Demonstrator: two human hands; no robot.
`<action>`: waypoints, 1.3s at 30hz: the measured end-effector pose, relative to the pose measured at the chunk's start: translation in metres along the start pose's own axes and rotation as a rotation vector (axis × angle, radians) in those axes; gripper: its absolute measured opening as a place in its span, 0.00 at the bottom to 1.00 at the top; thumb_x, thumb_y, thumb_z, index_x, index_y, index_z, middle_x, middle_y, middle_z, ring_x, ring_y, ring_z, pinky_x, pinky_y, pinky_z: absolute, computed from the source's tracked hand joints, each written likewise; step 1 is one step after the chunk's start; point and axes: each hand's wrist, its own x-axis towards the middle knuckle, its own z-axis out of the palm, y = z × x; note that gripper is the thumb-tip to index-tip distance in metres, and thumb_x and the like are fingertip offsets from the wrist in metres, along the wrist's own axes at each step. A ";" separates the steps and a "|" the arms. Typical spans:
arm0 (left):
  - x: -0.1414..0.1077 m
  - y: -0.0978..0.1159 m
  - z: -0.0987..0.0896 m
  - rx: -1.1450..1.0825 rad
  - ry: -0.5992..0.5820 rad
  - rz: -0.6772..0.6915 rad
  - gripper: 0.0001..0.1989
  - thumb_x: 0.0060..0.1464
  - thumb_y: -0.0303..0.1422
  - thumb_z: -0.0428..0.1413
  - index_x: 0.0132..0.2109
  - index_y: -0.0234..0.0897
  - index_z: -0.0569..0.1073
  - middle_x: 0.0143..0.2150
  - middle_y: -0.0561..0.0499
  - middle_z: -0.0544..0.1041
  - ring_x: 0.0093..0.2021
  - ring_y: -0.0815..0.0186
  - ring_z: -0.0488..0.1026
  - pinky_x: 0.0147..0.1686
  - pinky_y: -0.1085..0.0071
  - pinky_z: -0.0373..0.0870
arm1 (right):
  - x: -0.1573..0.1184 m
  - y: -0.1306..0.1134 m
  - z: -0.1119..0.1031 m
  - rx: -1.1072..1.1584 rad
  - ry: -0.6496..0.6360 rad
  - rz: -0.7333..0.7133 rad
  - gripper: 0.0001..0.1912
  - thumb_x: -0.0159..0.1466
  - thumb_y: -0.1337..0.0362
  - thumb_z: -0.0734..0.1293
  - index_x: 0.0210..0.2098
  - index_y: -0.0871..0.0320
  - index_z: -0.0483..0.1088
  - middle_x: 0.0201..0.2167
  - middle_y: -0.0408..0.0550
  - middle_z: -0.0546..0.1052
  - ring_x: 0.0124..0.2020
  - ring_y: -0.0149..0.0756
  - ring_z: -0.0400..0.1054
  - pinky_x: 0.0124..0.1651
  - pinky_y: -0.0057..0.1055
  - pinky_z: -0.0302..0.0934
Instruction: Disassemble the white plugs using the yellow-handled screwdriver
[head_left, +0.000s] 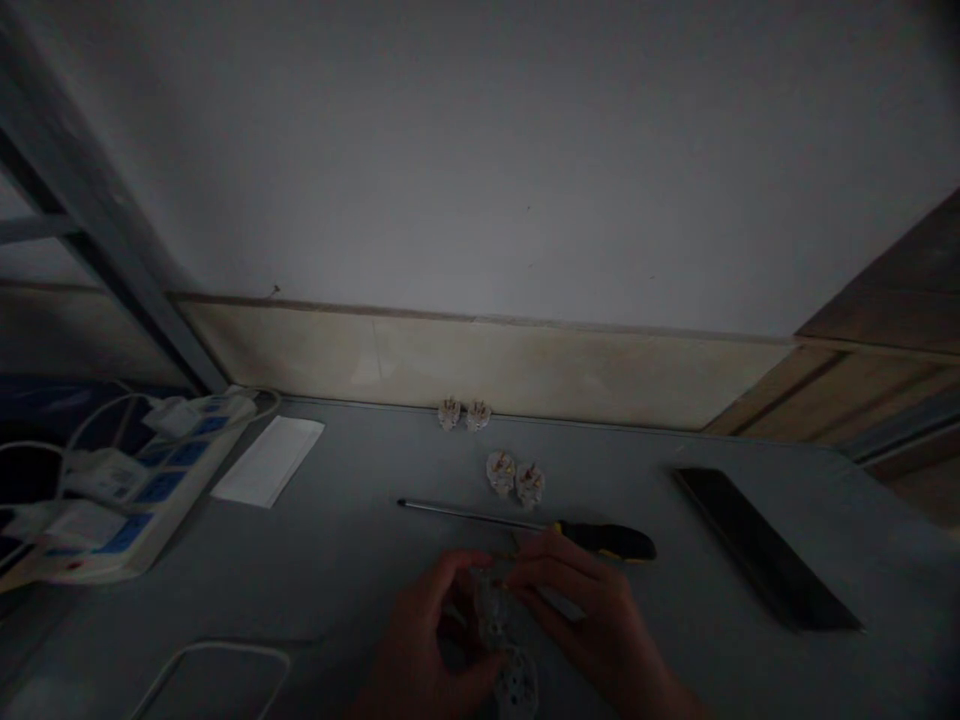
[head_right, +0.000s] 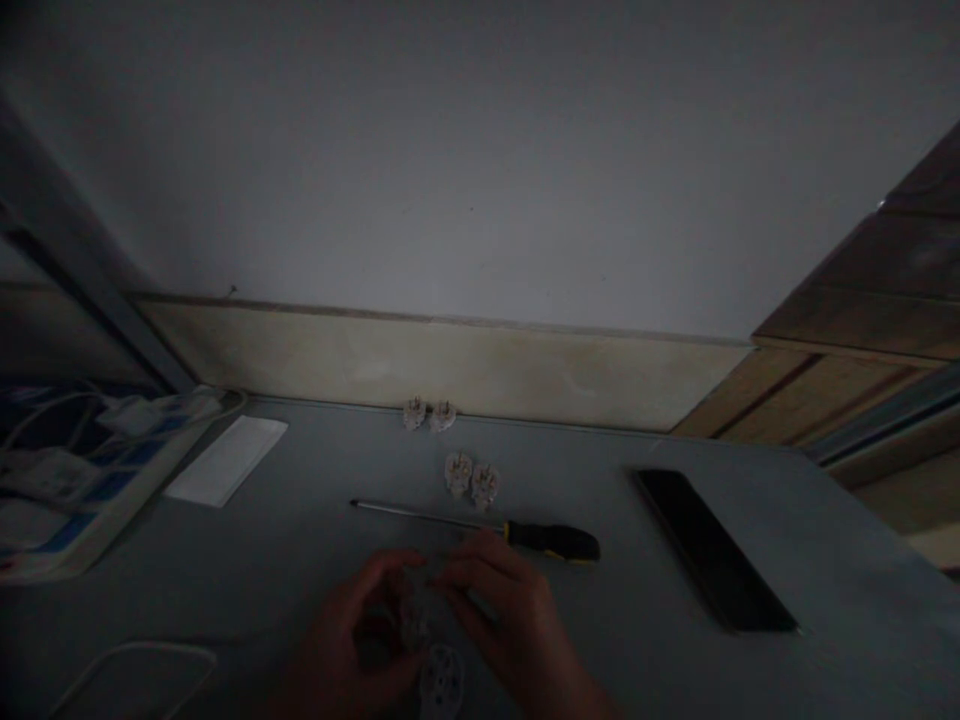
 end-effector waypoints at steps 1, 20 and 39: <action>0.000 0.000 0.000 -0.011 -0.005 0.001 0.28 0.42 0.22 0.59 0.53 0.38 0.70 0.35 0.52 0.75 0.33 0.65 0.75 0.30 0.74 0.73 | 0.000 -0.001 0.000 -0.003 0.005 -0.009 0.04 0.64 0.70 0.67 0.37 0.55 0.74 0.33 0.44 0.77 0.36 0.27 0.74 0.40 0.19 0.70; -0.003 -0.008 0.001 0.003 -0.058 0.006 0.30 0.41 0.25 0.62 0.55 0.43 0.72 0.37 0.50 0.77 0.35 0.62 0.77 0.35 0.69 0.75 | 0.001 -0.005 0.000 -0.043 -0.077 -0.079 0.05 0.68 0.67 0.63 0.37 0.57 0.71 0.32 0.45 0.76 0.35 0.29 0.71 0.38 0.23 0.68; -0.010 -0.003 0.005 -0.259 -0.060 -0.164 0.29 0.43 0.26 0.60 0.54 0.42 0.66 0.40 0.51 0.77 0.39 0.63 0.76 0.40 0.68 0.72 | -0.010 0.023 0.014 -0.287 -0.245 0.342 0.11 0.63 0.74 0.64 0.37 0.56 0.77 0.35 0.48 0.75 0.33 0.33 0.73 0.37 0.28 0.69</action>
